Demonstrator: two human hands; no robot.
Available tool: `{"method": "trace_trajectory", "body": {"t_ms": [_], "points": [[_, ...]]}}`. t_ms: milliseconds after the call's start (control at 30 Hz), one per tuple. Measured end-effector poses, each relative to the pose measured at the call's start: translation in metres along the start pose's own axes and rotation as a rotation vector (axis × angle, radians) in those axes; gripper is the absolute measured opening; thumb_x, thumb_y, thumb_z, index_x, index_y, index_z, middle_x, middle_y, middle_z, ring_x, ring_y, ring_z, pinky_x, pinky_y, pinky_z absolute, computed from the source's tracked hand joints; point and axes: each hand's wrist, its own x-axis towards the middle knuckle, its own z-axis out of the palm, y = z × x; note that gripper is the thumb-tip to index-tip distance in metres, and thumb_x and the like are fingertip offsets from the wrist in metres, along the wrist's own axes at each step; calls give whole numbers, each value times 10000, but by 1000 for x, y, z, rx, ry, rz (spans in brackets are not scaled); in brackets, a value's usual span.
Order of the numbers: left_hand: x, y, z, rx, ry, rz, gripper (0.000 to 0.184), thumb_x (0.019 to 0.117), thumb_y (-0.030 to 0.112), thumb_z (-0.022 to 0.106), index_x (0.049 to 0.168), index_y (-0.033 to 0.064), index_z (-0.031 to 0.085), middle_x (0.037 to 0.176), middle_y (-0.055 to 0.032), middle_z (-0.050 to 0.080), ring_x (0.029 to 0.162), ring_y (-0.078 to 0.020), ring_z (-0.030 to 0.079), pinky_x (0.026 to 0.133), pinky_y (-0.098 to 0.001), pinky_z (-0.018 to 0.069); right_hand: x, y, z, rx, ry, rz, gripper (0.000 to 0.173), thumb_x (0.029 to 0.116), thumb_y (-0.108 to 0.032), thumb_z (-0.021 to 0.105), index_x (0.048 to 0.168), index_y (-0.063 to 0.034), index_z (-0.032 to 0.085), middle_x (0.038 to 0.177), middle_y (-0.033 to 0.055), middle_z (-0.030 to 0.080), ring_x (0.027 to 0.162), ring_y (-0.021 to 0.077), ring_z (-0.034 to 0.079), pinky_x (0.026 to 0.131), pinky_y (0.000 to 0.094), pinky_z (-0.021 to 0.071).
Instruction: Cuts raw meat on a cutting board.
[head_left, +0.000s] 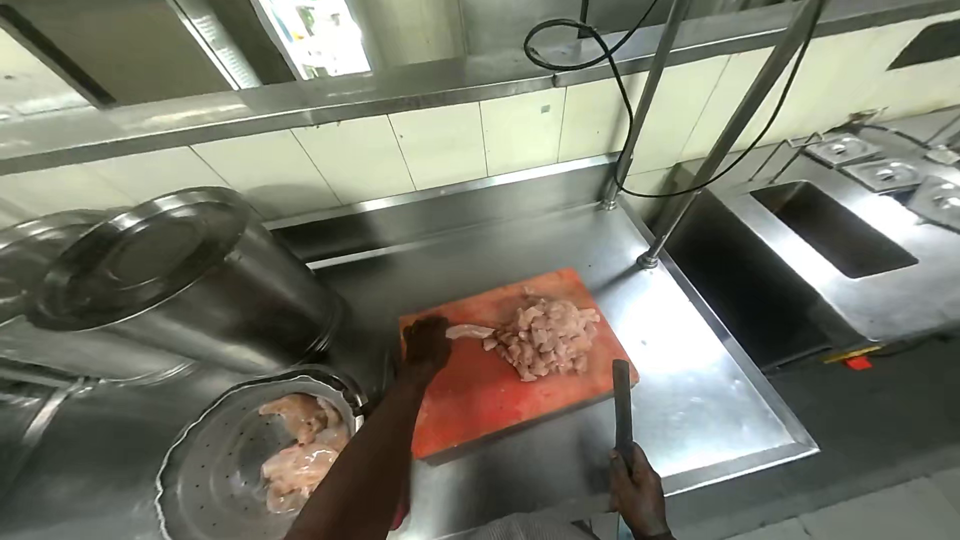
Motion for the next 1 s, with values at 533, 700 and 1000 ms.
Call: {"method": "trace_trajectory", "body": {"t_ms": [533, 700, 1000], "points": [[-101, 35, -26, -1204, -189, 92, 135, 962, 35, 668, 1083, -8, 627, 937, -122, 633, 773, -188, 626, 691, -355, 564, 4, -1, -1, 41, -39, 56, 201, 1042, -184, 536, 1115, 0, 572, 568, 43, 505, 407, 171, 514, 417, 376, 511], [-131, -4, 31, -577, -179, 180, 284, 921, 110, 736, 1178, 10, 668, 1103, -193, 691, 975, -333, 690, 874, -538, 573, 1, -4, -2, 23, -51, 2, 194, 1035, -174, 532, 1108, -1, 580, 571, 29, 498, 418, 156, 508, 425, 358, 498], [-134, 7, 62, -469, 121, 274, 309, 883, 103, 739, 1189, 61, 712, 1255, -172, 659, 1226, -346, 606, 1048, -513, 506, 3, -93, 22, -729, -588, -153, 334, 1086, -328, 472, 1294, -95, 589, 869, 136, 683, 812, 316, 692, 786, 516, 563]]}}
